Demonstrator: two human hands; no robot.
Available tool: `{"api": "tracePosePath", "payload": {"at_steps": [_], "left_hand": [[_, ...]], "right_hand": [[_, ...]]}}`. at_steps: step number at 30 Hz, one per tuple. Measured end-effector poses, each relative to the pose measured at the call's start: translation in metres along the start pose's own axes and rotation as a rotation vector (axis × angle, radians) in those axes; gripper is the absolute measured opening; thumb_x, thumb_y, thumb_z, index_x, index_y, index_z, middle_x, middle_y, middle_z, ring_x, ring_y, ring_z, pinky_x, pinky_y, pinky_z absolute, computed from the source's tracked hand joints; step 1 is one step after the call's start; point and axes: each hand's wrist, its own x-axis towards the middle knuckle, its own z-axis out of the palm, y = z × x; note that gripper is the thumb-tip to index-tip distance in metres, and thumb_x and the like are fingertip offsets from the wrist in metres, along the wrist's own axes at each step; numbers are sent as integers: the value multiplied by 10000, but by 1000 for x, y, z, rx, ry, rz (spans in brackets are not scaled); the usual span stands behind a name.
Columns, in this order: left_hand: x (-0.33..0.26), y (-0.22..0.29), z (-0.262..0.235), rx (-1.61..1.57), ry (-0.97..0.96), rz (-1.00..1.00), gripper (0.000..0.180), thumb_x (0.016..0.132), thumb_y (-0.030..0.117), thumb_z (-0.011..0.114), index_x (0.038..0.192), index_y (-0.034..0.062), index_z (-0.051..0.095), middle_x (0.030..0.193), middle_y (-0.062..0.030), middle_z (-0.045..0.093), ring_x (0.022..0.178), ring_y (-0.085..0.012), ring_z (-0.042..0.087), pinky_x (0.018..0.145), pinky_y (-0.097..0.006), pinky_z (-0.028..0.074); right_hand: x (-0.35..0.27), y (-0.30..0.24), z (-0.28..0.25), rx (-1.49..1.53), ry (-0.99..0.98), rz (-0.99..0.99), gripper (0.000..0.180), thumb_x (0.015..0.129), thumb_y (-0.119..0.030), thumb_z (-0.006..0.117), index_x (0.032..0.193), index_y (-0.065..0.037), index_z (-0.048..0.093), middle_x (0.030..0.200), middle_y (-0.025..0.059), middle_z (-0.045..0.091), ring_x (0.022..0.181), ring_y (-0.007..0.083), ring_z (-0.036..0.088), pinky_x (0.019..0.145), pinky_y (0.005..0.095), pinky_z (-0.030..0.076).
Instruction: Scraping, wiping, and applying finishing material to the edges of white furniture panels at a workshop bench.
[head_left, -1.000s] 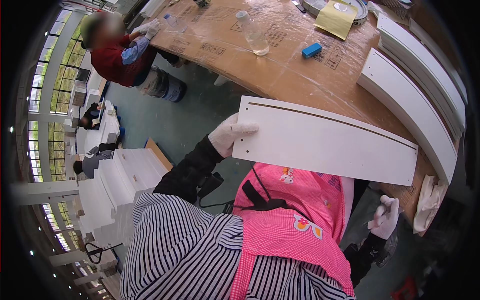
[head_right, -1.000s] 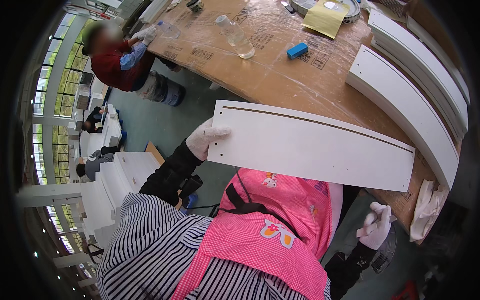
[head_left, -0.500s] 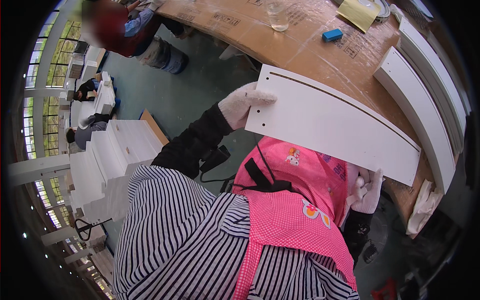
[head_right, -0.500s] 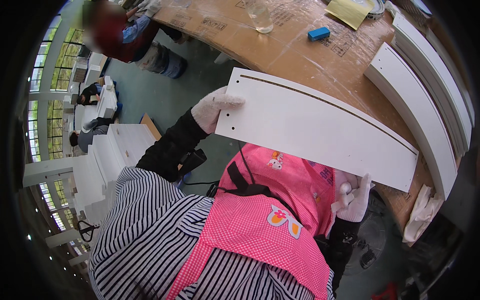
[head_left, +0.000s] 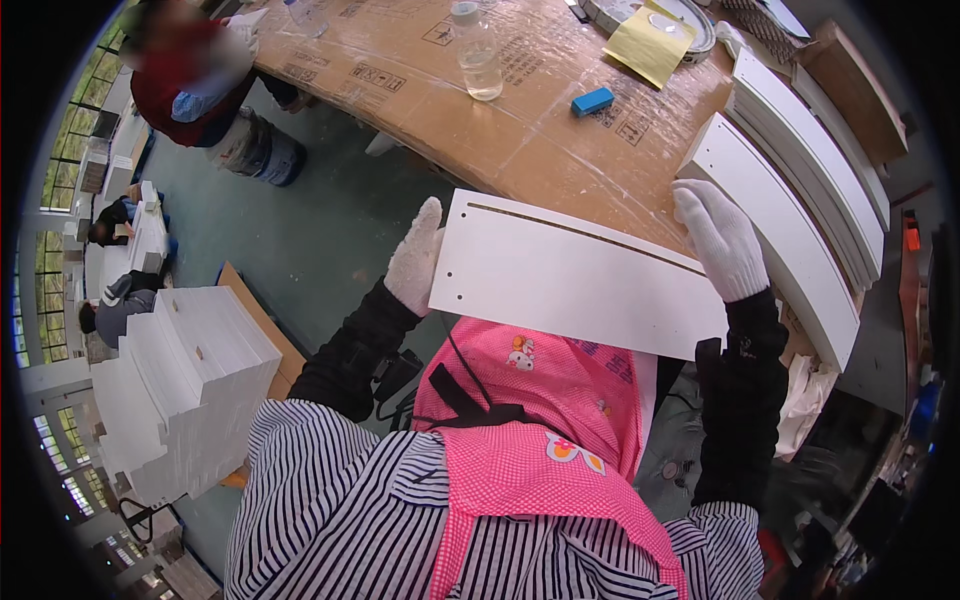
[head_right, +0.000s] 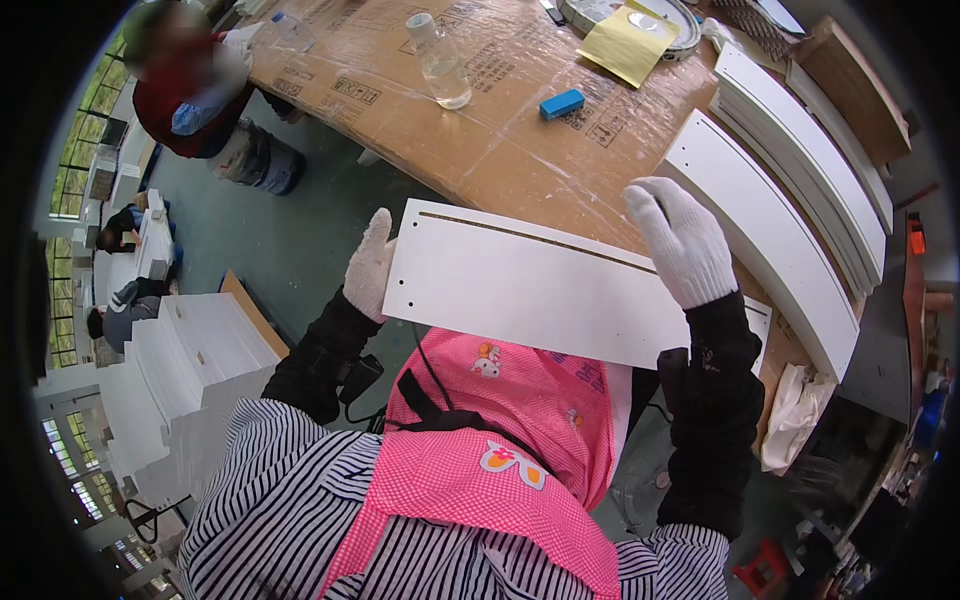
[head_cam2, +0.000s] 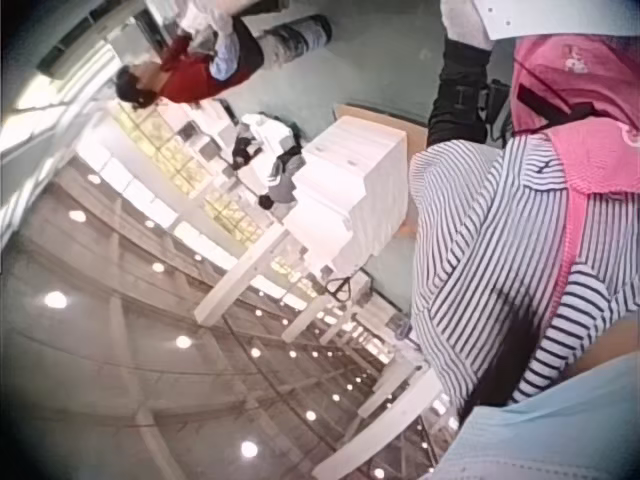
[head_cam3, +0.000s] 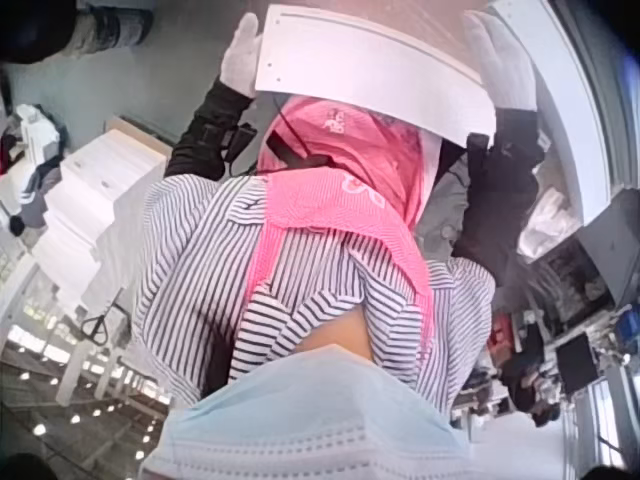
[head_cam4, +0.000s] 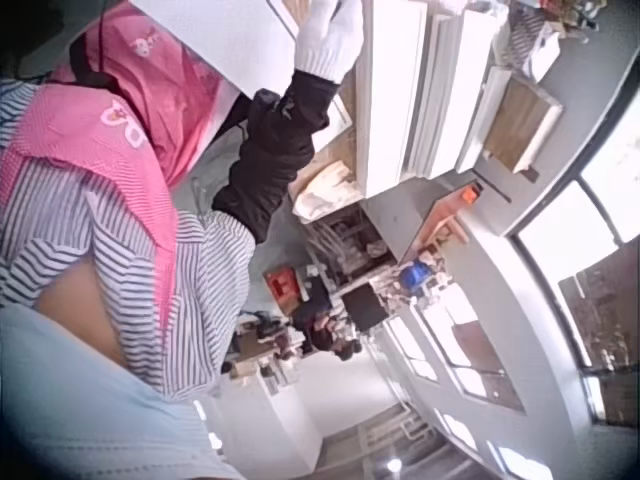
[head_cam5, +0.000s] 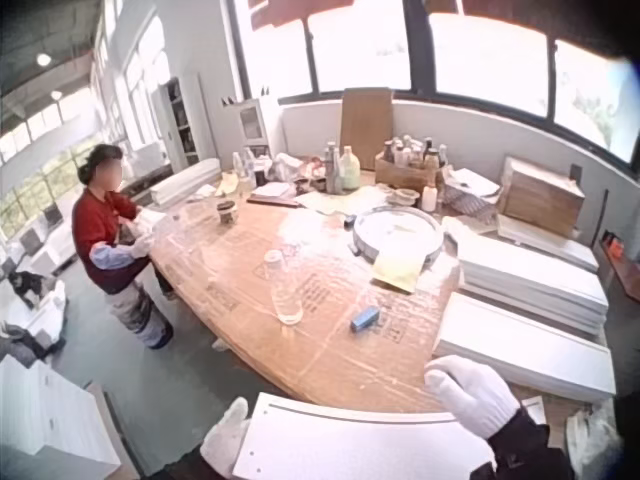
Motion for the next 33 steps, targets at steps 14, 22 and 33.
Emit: {"api": "tracePosePath", "payload": {"at_steps": [14,22,33], "left_hand": [[-5,-29,16,-702,-84,-102,1047,932,825,399,1593,16,321,1588,-215,425,1434,-383,441,1173,-547,346],[-5,-3,48,-686,-262,-326,872,1004,737,346,1639,150,241,1634,-223,330,1460,-502,369,1057,-834,300],[3,2,85,-757,-315,-271,773,1054,675,277,1607,136,303,1597,-198,396,1406,-475,452,1026,-763,416]], "right_hand": [[196,36,97,-539,194,-265,233,862,-234,729,1091,-207,757,1207,89,671,1156,306,624,950,433,522],[82,0,33,1701,-252,635,342,1013,-326,650,1165,-24,604,1043,114,687,779,176,660,636,278,555],[-59,-87,55,893,7,132,397,883,16,743,1251,2,596,1179,147,695,1041,176,686,873,333,561]]}}
